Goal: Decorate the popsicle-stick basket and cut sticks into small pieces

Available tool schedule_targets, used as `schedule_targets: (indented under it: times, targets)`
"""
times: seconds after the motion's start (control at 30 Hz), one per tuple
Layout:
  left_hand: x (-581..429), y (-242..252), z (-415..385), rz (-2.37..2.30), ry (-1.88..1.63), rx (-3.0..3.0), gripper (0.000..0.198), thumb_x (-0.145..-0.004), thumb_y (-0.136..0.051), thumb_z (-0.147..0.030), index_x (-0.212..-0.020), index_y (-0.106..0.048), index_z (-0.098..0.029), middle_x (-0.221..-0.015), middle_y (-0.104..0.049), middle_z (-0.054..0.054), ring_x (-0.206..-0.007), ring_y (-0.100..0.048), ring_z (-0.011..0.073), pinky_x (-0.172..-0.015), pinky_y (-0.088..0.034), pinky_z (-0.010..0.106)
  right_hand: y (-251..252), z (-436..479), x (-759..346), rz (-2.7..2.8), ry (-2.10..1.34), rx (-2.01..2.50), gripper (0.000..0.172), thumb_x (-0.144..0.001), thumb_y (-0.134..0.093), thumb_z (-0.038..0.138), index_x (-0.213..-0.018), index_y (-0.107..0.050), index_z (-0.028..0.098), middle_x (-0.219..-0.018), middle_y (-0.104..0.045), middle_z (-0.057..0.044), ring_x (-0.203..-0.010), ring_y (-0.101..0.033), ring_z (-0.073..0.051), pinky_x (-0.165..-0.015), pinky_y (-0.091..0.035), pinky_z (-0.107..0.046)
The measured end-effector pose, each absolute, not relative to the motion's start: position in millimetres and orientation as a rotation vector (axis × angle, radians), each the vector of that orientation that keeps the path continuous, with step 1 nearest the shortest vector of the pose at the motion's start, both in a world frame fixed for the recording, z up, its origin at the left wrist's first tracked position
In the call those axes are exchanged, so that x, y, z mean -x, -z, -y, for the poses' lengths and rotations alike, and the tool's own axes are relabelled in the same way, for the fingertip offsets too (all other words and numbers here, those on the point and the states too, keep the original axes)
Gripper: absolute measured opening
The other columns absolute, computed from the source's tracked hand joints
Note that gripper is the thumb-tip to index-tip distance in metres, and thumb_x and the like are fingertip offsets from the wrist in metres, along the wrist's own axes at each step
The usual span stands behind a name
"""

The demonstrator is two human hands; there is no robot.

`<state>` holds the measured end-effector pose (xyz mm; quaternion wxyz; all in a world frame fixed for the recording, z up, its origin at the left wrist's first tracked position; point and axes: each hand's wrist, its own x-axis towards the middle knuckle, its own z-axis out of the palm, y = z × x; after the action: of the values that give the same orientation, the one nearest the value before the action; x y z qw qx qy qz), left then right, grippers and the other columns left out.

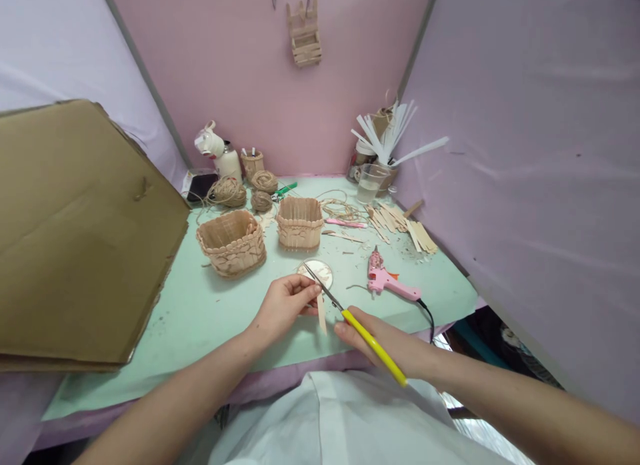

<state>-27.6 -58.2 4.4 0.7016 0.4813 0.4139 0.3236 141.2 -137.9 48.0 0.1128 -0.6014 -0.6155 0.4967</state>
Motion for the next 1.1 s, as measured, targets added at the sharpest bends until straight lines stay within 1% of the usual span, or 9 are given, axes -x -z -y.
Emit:
schedule_targets:
  times: [0.17,0.37,0.57,0.73,1.1]
  targets:
    - [27.7,-4.7,57.0,-0.944,-0.704,-1.081,0.026,-0.063,-0.071,-0.036,-0.069,-0.061,-0.013,-0.062,-0.062,-0.001,-0.057,-0.058,0.0098,-0.059,-0.052,0.023,-45.1,137.8,-141.6,1.815,-1.470,1.778,0.046,-0.081,-0.037,0.065,-0.074,-0.035,0.020,-0.070,-0.040,0.003,-0.063,-0.035,-0.011,-0.058,-0.032,-0.026]
    - [27.3,-1.6,55.9,-0.953,-0.677,-1.068,0.026,-0.063,-0.071,-0.036,-0.069,-0.061,-0.013,-0.060,-0.062,-0.001,-0.055,-0.057,0.0095,-0.057,-0.051,0.023,-34.3,138.3,-141.8,1.794,-1.426,1.774,0.045,-0.082,-0.034,0.064,-0.071,-0.035,0.020,-0.065,-0.038,0.004,-0.059,-0.034,-0.011,-0.056,-0.031,-0.026]
    - [25.9,0.7,55.1,-0.940,-0.676,-1.052,0.026,-0.064,-0.071,-0.035,-0.071,-0.061,-0.012,-0.062,-0.062,0.000,-0.057,-0.057,0.0095,-0.058,-0.051,0.022,-34.0,137.8,-139.5,1.736,-1.440,1.822,0.046,-0.083,-0.030,0.064,-0.069,-0.034,0.020,-0.063,-0.036,0.004,-0.058,-0.033,-0.011,-0.055,-0.031,-0.026]
    - [26.0,0.5,54.9,-0.948,-0.663,-1.024,0.026,-0.064,-0.072,-0.034,-0.071,-0.061,-0.012,-0.061,-0.061,0.000,-0.056,-0.056,0.0089,-0.056,-0.050,0.021,-28.1,135.9,-143.7,1.784,-1.454,1.729,0.041,-0.084,-0.038,0.057,-0.067,-0.030,0.020,-0.062,-0.032,0.005,-0.058,-0.030,-0.010,-0.054,-0.028,-0.024]
    - [23.1,8.9,52.0,-0.964,-0.584,-0.914,0.024,-0.065,-0.073,-0.030,-0.072,-0.060,-0.011,-0.063,-0.062,0.001,-0.056,-0.057,0.0074,-0.056,-0.050,0.018,-30.4,128.0,-146.9,1.757,-1.538,1.860,0.035,-0.082,-0.043,0.049,-0.065,-0.035,0.019,-0.059,-0.029,0.005,-0.056,-0.028,-0.010,-0.051,-0.025,-0.024]
